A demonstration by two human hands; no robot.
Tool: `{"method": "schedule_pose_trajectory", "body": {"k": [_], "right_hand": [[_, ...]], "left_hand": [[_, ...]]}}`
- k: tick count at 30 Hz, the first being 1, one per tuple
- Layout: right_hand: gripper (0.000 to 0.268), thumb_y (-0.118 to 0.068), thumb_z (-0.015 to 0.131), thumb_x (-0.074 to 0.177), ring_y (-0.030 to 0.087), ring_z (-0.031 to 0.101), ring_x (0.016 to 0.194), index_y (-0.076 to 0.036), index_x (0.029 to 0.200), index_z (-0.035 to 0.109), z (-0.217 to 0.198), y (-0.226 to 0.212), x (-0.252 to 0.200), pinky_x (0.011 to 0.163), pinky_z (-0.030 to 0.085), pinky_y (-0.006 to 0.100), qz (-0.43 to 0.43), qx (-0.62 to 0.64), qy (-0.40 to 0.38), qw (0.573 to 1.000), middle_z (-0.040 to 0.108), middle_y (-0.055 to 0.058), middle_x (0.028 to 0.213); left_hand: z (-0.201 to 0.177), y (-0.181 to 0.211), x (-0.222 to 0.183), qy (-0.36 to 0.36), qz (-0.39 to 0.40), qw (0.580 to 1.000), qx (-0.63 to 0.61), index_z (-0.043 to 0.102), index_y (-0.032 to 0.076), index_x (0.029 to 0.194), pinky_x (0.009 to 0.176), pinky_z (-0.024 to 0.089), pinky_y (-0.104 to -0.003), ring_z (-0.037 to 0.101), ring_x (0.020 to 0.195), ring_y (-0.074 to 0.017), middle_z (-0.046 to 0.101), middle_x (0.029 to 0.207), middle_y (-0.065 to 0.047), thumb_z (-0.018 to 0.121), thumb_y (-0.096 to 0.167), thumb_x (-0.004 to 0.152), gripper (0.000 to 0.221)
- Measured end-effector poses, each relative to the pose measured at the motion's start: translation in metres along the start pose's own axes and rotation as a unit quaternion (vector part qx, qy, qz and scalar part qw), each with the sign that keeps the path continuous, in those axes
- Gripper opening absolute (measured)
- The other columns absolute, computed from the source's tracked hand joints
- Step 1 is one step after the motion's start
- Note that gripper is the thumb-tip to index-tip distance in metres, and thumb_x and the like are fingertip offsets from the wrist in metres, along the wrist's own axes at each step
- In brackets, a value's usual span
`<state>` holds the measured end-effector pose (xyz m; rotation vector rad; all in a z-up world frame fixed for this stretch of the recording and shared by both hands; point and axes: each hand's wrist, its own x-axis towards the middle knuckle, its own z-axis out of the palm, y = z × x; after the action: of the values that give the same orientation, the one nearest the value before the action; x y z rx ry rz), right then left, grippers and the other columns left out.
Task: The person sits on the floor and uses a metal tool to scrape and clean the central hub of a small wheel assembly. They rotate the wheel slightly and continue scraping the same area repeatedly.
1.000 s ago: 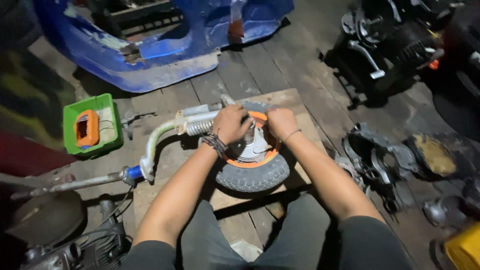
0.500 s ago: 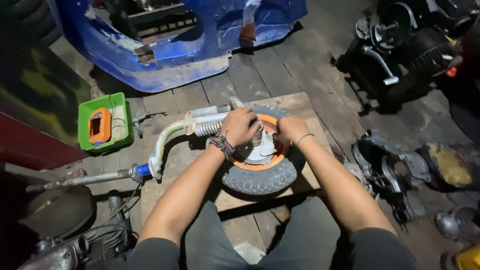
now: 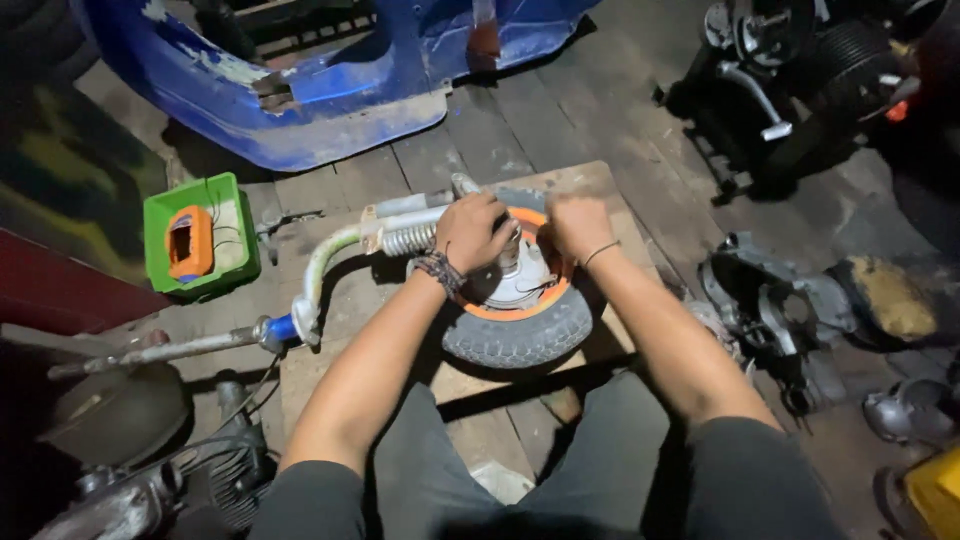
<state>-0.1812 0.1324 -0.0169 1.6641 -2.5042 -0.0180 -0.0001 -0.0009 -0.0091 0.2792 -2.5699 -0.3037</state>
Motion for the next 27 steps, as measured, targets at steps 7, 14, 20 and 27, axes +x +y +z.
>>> {"method": "schedule_pose_trajectory", "body": {"k": [7,14,20,27], "right_hand": [[0.023,-0.029,0.076,0.087,0.045,0.074,0.09,-0.007,0.094,0.076,-0.054,0.024,-0.014,0.076,0.059,0.053,0.061,0.114,-0.05,0.99,0.076,0.019,0.086],[0.022,-0.028,0.072,0.075,0.038,0.075,0.087,-0.01,0.087,0.078,0.02,0.005,0.004,0.076,0.059,0.052,-0.024,0.012,-0.128,0.991,0.076,0.015,0.083],[0.026,-0.036,0.076,0.091,0.041,0.068,0.074,-0.015,0.09,0.062,-0.016,0.021,0.018,0.054,0.049,0.052,0.001,0.056,0.052,0.997,0.071,0.012,0.082],[0.021,-0.039,0.075,0.077,0.039,0.077,0.087,-0.018,0.076,0.079,0.041,0.001,0.01,0.073,0.06,0.048,-0.01,0.013,-0.189,0.982,0.078,0.013,0.082]], "left_hand": [[-0.005,0.004,0.0,-0.01,0.011,1.0,0.0,0.075,0.011,0.089,0.077,0.055,-0.042,0.069,0.087,-0.0318,0.066,0.083,-0.009,0.071,0.033,0.091,0.022],[0.0,-0.003,0.004,0.008,0.008,1.0,0.0,0.073,0.014,0.085,0.077,0.055,-0.038,0.068,0.086,-0.0263,0.064,0.083,-0.003,0.071,0.034,0.092,0.021],[-0.009,0.003,-0.001,-0.019,0.006,1.0,-0.01,0.072,0.006,0.09,0.066,0.052,-0.047,0.063,0.082,-0.0319,0.064,0.09,-0.01,0.064,0.034,0.099,0.031],[-0.007,-0.003,0.004,-0.01,0.0,0.999,-0.035,0.073,0.013,0.086,0.075,0.055,-0.038,0.068,0.085,-0.0282,0.066,0.083,-0.005,0.069,0.032,0.095,0.022]]}}
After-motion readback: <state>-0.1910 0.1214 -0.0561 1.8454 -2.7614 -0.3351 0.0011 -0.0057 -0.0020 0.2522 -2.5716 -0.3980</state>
